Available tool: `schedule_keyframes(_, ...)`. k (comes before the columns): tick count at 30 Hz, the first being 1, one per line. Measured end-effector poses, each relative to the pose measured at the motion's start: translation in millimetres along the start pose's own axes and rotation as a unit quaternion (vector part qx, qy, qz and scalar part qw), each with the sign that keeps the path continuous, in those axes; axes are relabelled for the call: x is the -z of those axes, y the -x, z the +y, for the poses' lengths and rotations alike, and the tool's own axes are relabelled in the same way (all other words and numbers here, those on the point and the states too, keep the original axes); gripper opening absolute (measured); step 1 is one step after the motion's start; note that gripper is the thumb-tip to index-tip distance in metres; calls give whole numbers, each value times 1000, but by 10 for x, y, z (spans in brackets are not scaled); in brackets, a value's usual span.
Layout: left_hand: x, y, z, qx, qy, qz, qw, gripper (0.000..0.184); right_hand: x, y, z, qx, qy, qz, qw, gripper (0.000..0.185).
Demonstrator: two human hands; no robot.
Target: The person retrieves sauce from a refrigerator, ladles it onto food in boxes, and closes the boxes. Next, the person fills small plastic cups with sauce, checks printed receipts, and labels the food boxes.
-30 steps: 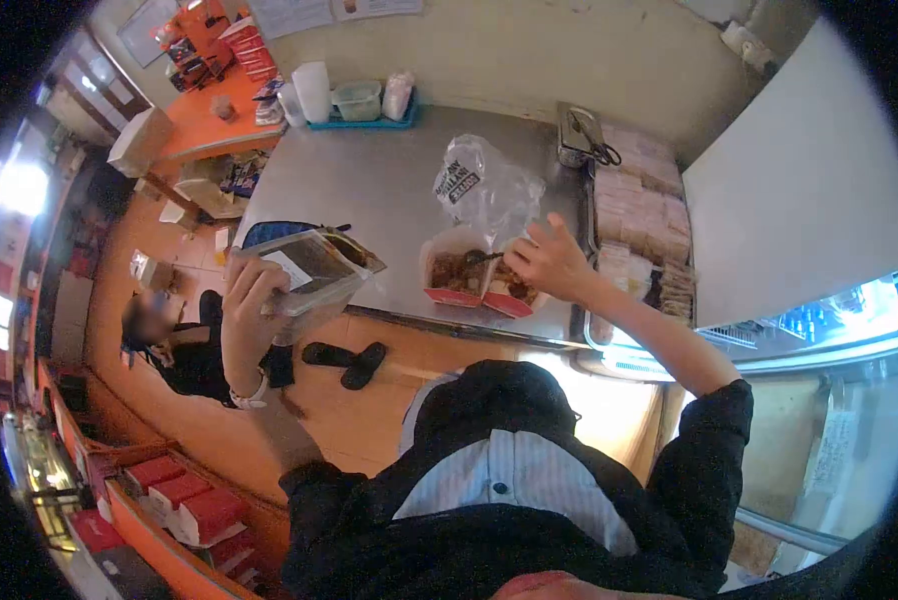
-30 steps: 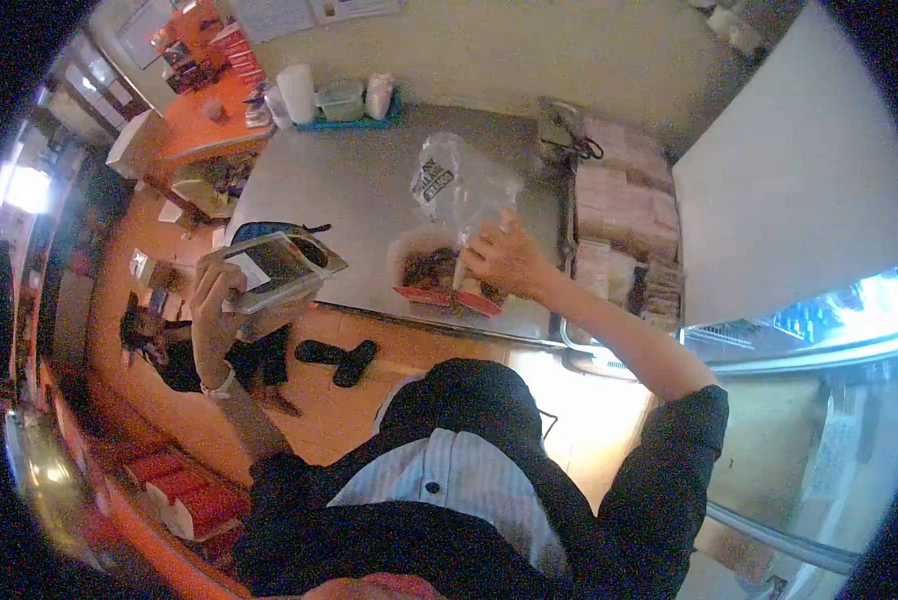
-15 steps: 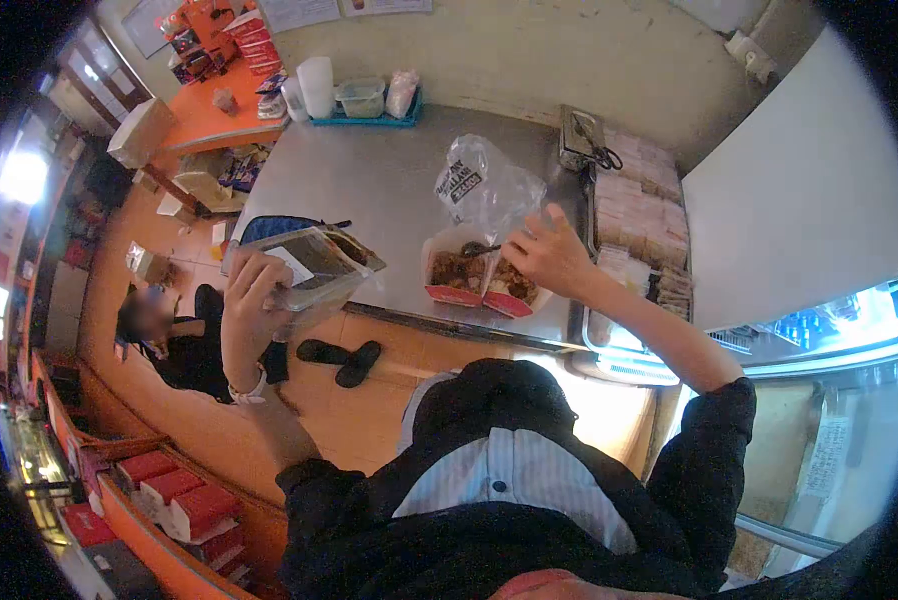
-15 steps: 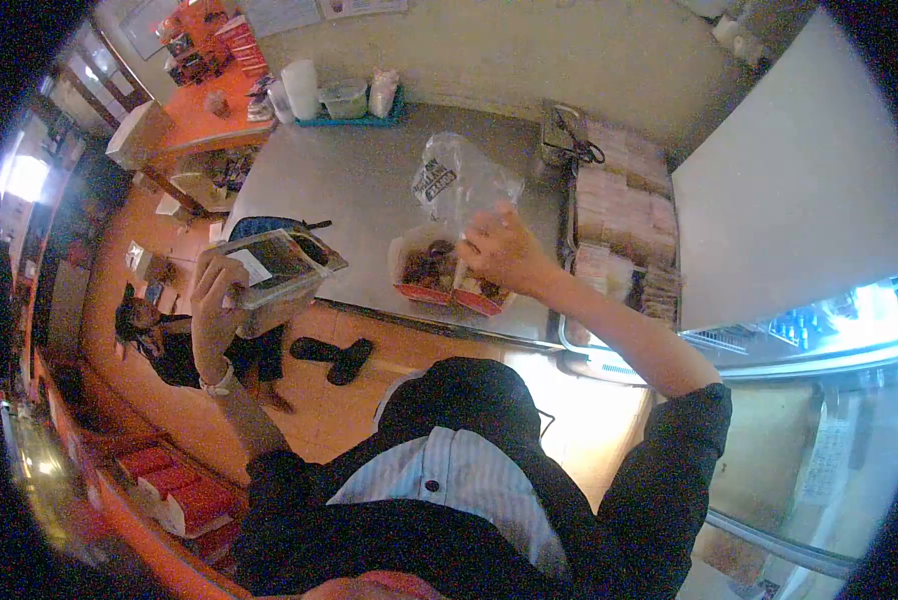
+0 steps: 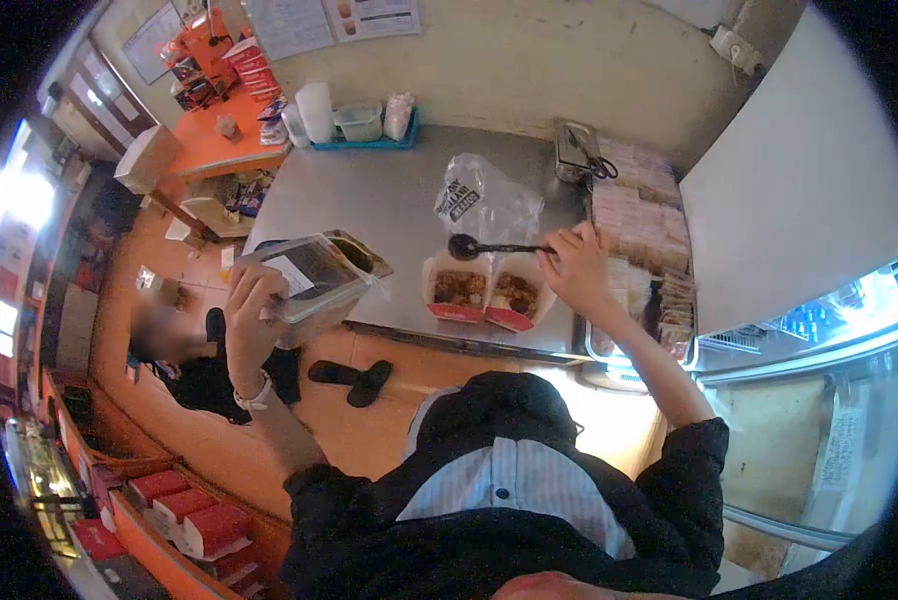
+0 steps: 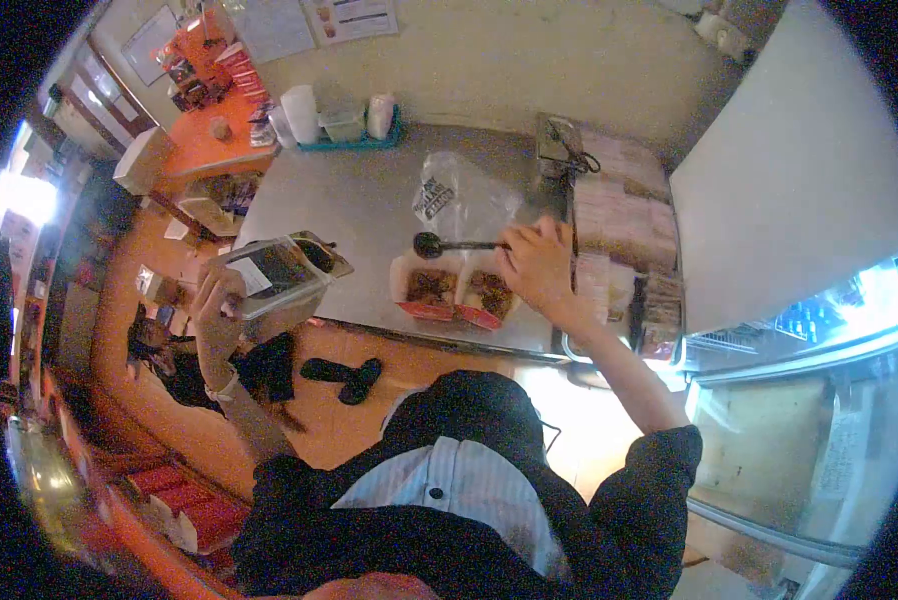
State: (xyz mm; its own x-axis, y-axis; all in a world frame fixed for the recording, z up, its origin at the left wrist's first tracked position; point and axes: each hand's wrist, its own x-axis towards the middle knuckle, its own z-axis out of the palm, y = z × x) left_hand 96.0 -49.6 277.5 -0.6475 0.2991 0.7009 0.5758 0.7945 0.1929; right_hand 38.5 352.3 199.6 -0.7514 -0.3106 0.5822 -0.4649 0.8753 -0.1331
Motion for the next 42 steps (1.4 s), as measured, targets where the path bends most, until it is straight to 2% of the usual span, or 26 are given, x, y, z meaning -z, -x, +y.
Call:
schedule_keyframes(1,3,7,-4,5,15,9,1000,29,-103,71,52,2,-3,3,1000,8)
schedule_keyframes(3,28,-5,23,10,25,22,999,28,-225,145,163,-175,-93,-124,972,14)
schedule_keyframes(4,38,-12,57,9,23,39,999,27,-226,123,244,-171,-95,-121,973,14)
schedule_keyframes(6,54,-22,65,11,19,53,998,26,-188,58,321,-245,-338,-109,902,17)
schedule_keyframes(7,55,-22,61,-2,33,59,998,25,-166,12,365,-244,-340,-111,901,17)
schedule_keyframes(10,61,-57,76,-30,51,59,997,25,202,-340,321,-210,-393,-115,888,17)
schedule_keyframes(12,65,-92,126,-51,56,56,996,25,411,-596,157,-95,-299,-98,944,13)
schedule_keyframes(14,62,-134,193,-15,95,34,995,26,555,-812,-44,-67,-274,-102,954,13)
schedule_keyframes(16,32,-201,259,-37,87,46,994,27,656,-963,-212,-40,-250,-104,962,13)
schedule_keyframes(18,17,-224,266,-56,78,62,993,28,716,-1077,-343,46,-126,-102,986,14)
schedule_keyframes(21,-29,-213,262,-66,88,70,992,29,731,-1214,-488,77,-110,-154,979,16)
schedule_keyframes(24,-83,-233,299,-60,82,66,993,27,650,-1224,-628,141,-144,-150,968,16)
schedule_keyframes(25,-116,-245,298,-66,80,89,991,26,621,-1242,-647,134,-139,-144,970,16)
schedule_keyframes(26,-156,-258,306,-74,80,112,988,24,593,-1257,-645,106,-194,-189,957,22)
schedule_keyframes(27,-217,-243,351,-36,91,134,986,25,552,-1264,-618,78,-248,-233,937,28)
schedule_keyframes(28,-268,-219,277,-47,100,135,985,25,480,-1242,-561,70,-241,-226,941,28)
schedule_keyframes(30,-409,-235,117,-117,173,177,962,29,435,-1156,-450,89,-441,-130,884,48)
schedule_keyframes(31,-502,-256,97,-129,203,203,949,29,483,-1114,-404,79,-425,-125,893,48)
schedule_keyframes(33,-633,-422,283,-122,242,237,933,29,740,-1023,-364,26,-562,-160,811,65)
schedule_keyframes(34,-713,-513,393,-118,262,251,924,29,890,-973,-285,9,-542,-145,827,65)
schedule_keyframes(36,-880,-718,658,-115,309,268,905,30,1183,-853,-85,26,-587,-45,808,66)
schedule_keyframes(37,-974,-826,801,-119,332,274,895,30,1252,-764,103,36,-578,27,815,63)
schedule_keyframes(38,-1077,-945,943,-122,354,276,886,30,1464,-631,273,28,-560,46,827,63)
schedule_keyframes(40,-1250,-1149,1275,-131,390,277,868,30,1927,-225,578,-59,-710,55,700,74)
schedule_keyframes(41,-1320,-1198,1449,-136,402,275,863,30,2048,31,784,-65,-765,94,634,76)
schedule_keyframes(42,-1408,-1256,1646,-138,414,276,856,30,2242,280,904,-84,-749,127,645,77)
